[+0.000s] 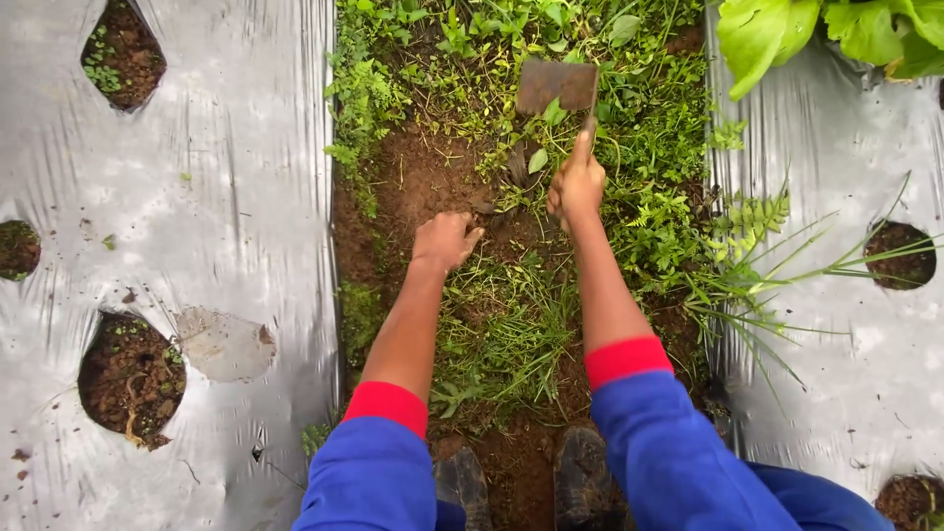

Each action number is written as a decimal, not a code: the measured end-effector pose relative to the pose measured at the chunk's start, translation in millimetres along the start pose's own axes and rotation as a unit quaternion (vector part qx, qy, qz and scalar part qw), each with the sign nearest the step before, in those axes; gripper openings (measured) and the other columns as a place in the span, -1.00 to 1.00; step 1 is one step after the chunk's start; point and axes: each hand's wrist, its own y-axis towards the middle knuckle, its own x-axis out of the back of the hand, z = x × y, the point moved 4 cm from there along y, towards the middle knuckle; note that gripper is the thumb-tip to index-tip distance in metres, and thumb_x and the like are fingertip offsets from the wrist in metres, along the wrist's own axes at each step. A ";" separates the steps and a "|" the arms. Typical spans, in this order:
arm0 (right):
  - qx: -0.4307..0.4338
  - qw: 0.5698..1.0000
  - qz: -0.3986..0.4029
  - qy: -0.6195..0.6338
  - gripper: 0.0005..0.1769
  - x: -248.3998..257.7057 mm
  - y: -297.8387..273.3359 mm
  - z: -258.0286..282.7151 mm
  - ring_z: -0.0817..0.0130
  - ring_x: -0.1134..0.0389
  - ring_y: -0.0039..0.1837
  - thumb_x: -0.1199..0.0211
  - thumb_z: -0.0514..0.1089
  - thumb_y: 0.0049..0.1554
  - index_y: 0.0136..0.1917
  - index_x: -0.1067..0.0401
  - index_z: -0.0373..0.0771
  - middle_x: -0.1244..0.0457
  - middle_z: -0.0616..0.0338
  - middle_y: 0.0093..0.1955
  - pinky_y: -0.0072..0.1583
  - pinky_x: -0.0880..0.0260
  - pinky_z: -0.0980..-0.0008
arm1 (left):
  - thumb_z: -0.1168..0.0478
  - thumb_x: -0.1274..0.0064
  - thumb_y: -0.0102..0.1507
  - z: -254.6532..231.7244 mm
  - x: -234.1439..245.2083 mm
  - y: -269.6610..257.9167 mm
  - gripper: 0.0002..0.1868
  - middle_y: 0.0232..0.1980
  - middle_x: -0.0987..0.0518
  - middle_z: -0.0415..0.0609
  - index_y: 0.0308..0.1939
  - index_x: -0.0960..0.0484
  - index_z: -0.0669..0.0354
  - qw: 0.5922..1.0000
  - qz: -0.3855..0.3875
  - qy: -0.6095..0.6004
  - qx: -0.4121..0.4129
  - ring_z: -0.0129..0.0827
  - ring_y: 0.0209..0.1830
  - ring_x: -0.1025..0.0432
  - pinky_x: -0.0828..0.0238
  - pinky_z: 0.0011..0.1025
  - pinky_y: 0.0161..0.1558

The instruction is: The person removes weeds from the soil between rows of crops covered by plastic mulch. They initially pull small weeds by hand and then use a hand hoe to scrape the soil and remove larger weeds.

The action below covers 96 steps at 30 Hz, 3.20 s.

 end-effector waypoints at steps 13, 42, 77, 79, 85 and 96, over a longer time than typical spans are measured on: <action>-0.106 0.992 0.057 -0.040 -0.36 8.9 -40.8 -78.7 0.61 -0.01 -0.65 0.25 0.41 0.34 -0.33 -0.17 -0.05 -0.02 0.47 -0.61 -0.61 -0.05 0.61 | -0.11 -0.04 0.39 -34.6 28.0 -9.7 -0.47 0.31 -0.37 0.07 0.32 -0.34 0.04 0.994 -0.095 0.028 -0.033 0.04 0.22 -0.47 -0.63 0.03 0.07; -0.117 0.992 0.016 -0.045 -0.33 -29.5 22.7 -84.3 0.44 -0.12 -0.61 0.10 0.43 0.27 -0.27 -0.23 -0.21 -0.09 0.24 -0.56 -0.57 -0.21 0.38 | -0.15 -0.04 0.34 -6.5 -14.5 5.4 -0.33 0.40 -0.34 0.00 0.44 -0.32 0.03 0.994 -0.049 0.077 -0.065 -0.12 0.41 -0.26 -0.47 -0.07 0.25; -0.105 0.994 -0.022 -0.020 -0.32 -36.7 19.0 -98.8 0.40 -0.11 -0.65 0.11 0.45 0.27 -0.34 -0.22 -0.14 -0.08 0.24 -0.63 -0.58 -0.14 0.36 | -0.34 0.01 0.35 -19.9 34.1 -31.2 0.18 0.73 0.15 0.03 0.63 0.65 -0.29 0.998 0.055 0.007 -0.004 -0.01 0.70 0.12 0.20 0.14 0.61; -0.090 0.994 -0.018 -0.054 -0.30 -17.4 7.7 -113.2 0.36 -0.17 -0.65 0.11 0.45 0.27 -0.38 -0.26 -0.13 -0.12 0.18 -0.65 -0.58 -0.21 0.34 | -0.33 0.00 0.35 -27.3 48.6 -34.8 0.17 0.74 0.26 0.01 0.64 0.62 -0.29 0.999 0.036 0.019 -0.007 0.01 0.69 0.09 0.14 0.13 0.61; -0.160 0.983 0.034 -0.083 -0.35 16.3 -67.5 -112.2 0.40 -0.04 -0.63 0.04 0.37 0.29 -0.31 -0.26 -0.21 -0.06 0.22 -0.61 -0.53 -0.10 0.35 | -0.31 0.04 0.37 -34.4 58.4 -42.8 0.09 0.75 0.38 -0.04 0.68 0.47 -0.18 0.999 0.033 0.027 -0.005 -0.04 0.72 0.20 0.20 0.11 0.61; -0.046 0.985 0.077 0.150 -0.33 -59.0 28.8 27.4 0.57 0.04 -0.63 0.12 0.36 0.30 -0.51 -0.08 -0.01 -0.01 0.46 -0.63 -0.55 0.06 0.54 | -0.46 0.24 0.29 -17.9 32.4 -25.9 0.08 0.71 0.61 -0.24 0.67 0.42 -0.17 0.969 0.238 0.030 0.051 -0.17 0.71 0.67 0.75 0.19 0.57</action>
